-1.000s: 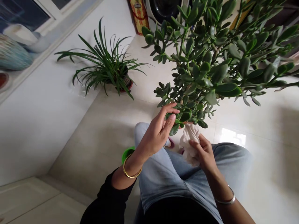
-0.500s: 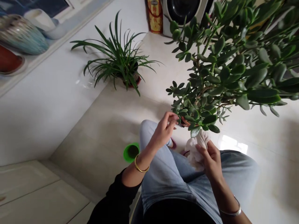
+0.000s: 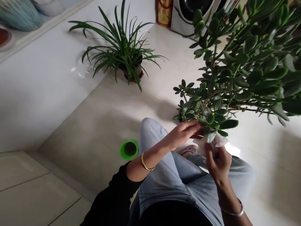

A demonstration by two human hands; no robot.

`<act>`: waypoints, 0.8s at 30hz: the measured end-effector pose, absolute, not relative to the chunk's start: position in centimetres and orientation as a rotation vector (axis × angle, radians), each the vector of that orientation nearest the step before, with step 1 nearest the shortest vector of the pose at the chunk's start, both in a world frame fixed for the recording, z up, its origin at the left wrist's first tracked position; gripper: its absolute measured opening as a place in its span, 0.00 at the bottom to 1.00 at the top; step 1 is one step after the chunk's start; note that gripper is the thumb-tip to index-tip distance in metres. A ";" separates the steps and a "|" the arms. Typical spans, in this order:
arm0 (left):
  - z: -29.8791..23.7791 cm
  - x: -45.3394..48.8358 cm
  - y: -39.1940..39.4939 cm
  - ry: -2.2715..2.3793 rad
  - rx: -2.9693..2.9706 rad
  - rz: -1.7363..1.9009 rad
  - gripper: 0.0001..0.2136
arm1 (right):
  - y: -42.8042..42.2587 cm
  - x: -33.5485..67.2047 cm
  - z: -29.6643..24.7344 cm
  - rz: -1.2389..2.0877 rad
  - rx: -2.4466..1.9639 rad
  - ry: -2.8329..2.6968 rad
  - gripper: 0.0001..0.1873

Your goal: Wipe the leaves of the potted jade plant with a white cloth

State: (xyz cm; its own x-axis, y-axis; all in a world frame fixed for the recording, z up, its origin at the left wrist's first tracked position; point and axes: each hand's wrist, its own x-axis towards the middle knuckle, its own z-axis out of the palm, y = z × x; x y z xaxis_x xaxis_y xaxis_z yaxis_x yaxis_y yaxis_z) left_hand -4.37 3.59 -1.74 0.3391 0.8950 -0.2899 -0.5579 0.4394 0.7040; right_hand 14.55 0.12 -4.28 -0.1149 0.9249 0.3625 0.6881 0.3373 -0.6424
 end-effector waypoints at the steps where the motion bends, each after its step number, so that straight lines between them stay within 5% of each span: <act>1: -2.0 -4.3 3.7 0.727 0.551 1.011 0.08 | 0.3 14.7 -4.3 0.394 -1.418 -1.889 0.12; 24: -1.8 -4.5 3.7 0.727 0.557 1.141 0.12 | -1.6 13.8 -5.4 0.001 -1.219 -2.222 0.03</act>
